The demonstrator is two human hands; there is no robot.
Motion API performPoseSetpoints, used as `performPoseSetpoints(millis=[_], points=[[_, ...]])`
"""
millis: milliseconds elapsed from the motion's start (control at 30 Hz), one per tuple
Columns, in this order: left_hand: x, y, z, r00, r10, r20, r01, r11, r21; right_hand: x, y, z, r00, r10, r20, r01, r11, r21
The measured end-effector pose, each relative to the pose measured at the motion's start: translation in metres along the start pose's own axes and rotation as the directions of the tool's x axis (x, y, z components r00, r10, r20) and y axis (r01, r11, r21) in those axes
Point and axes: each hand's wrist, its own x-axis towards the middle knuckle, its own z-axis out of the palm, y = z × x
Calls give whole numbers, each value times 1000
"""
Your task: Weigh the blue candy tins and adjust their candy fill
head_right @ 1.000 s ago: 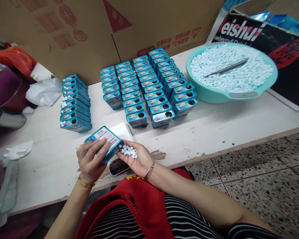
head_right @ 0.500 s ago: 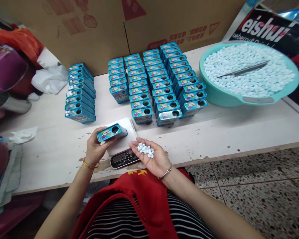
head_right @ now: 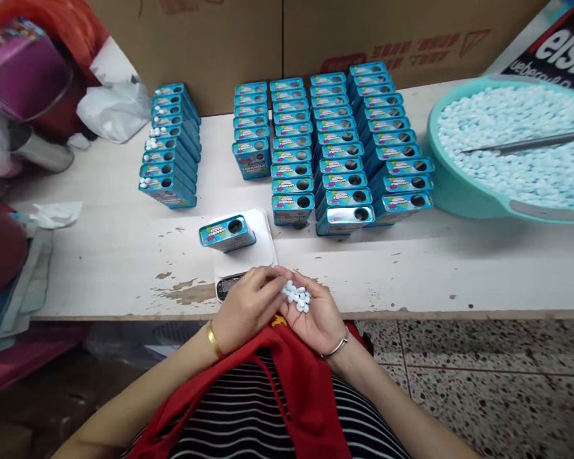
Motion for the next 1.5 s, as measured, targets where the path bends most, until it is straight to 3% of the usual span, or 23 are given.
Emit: performPoseSetpoints(millis=[200, 567, 700, 800, 1000, 1133, 1333, 1433, 1500], points=[[3, 11, 22, 997, 42, 68, -49, 993, 111, -9, -3, -20, 997, -23, -68, 21, 999, -32], [-2, 4, 15, 998, 55, 44, -56, 998, 31, -5, 1, -14, 1000, 3, -3, -3, 999, -32], [2, -3, 0, 998, -22, 65, 20, 999, 32, 3, 5, 1, 999, 29, 37, -28, 999, -23], [8, -6, -19, 999, -21, 41, 21, 1000, 11, 7, 7, 14, 990, 23, 136, -19, 999, -29], [26, -17, -64, 987, -31, -157, 12, 993, -118, 11, 3, 42, 969, 4, 246, -12, 1000, 27], [42, -37, -85, 965, -94, -245, 92, 996, -19, 15, -1, 48, 964, 17, 265, -25, 999, 25], [51, -54, -96, 973, -109, -203, 122, 991, 56, 17, -1, 39, 973, 32, 228, -41, 998, 36], [45, -44, -96, 966, -84, -245, 91, 996, 20, 14, -1, 35, 979, 51, 196, -58, 998, 32], [38, -31, -87, 982, -61, -178, 56, 998, -36, 11, -1, 31, 981, 50, 188, -57, 998, 31]])
